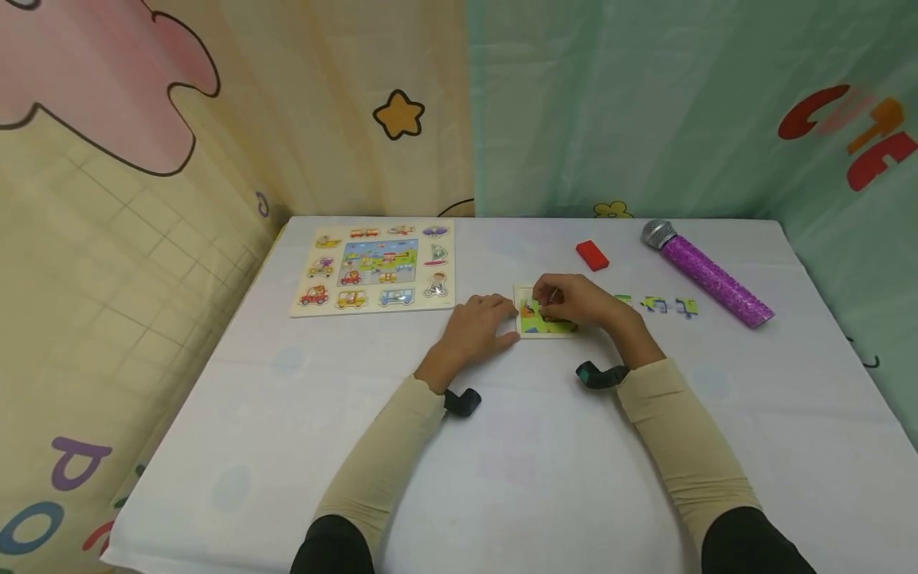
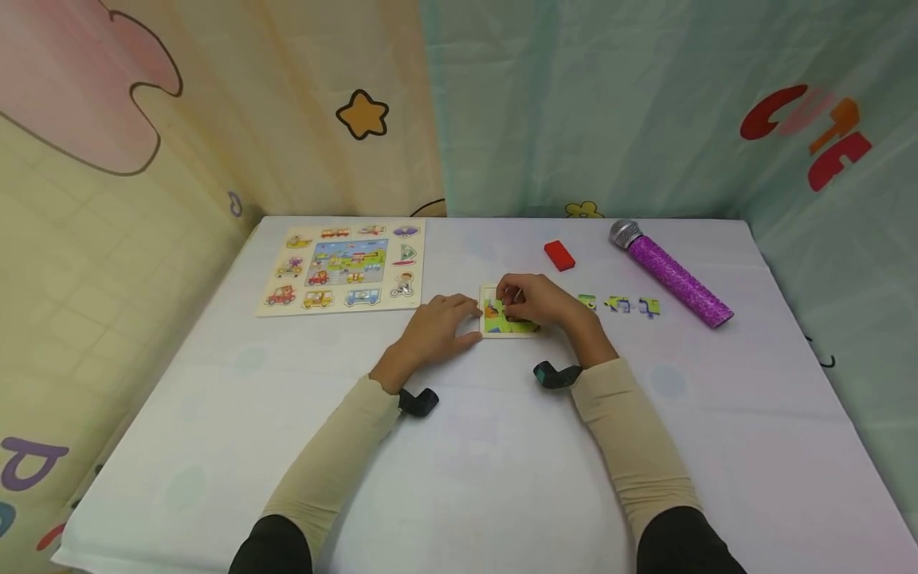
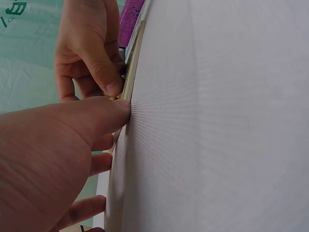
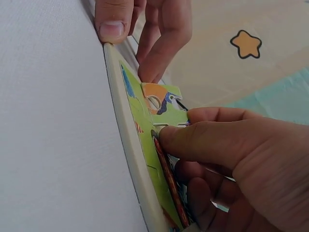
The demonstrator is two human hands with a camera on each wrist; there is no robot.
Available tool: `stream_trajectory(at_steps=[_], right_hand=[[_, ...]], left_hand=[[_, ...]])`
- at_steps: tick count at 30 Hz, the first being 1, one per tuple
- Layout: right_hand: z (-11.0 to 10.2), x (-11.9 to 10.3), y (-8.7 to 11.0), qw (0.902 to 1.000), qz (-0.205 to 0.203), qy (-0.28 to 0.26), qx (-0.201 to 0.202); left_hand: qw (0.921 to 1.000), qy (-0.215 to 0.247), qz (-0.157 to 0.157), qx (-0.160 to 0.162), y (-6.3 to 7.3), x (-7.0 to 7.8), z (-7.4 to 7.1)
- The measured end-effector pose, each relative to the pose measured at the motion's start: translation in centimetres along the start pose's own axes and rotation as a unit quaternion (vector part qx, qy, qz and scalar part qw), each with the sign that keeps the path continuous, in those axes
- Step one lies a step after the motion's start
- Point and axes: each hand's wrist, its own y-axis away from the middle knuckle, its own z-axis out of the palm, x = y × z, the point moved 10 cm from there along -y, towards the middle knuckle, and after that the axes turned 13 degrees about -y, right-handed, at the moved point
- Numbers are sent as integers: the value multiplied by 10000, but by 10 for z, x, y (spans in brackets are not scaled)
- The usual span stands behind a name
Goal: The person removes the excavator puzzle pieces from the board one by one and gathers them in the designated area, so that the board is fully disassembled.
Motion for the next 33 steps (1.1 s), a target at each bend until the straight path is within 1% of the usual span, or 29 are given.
stream_trajectory(at_steps=[6,11,14,18,21,25,29,31,33], right_hand=[[0,-5,1,9998,-104,150,6],[0,-7,2,9997,-78,234,46],[-1,-7,2,9995,-160,267,92],[-7,-7,2,9988,-247,347,252],[-15,-6,5,9981,-165,403,432],[-34,-7,18,9964,-152,543,639],[-58,-7,40,9922,-312,853,855],[-70,-1,54,9899,-281,984,981],[-81,8,68,9886,-137,1055,1069]], left_hand=[[10000,-30,15,36,0,0,0],[10000,-23,20,33,0,1,0],[10000,-31,12,38,1,1,0],[9999,-51,12,94,1,1,-1],[9999,-36,40,110,1,2,-1],[9999,-12,65,92,0,3,0],[10000,-33,1,56,1,2,-1],[10000,-50,-19,40,1,1,-1],[10000,-51,-15,31,1,2,-1]])
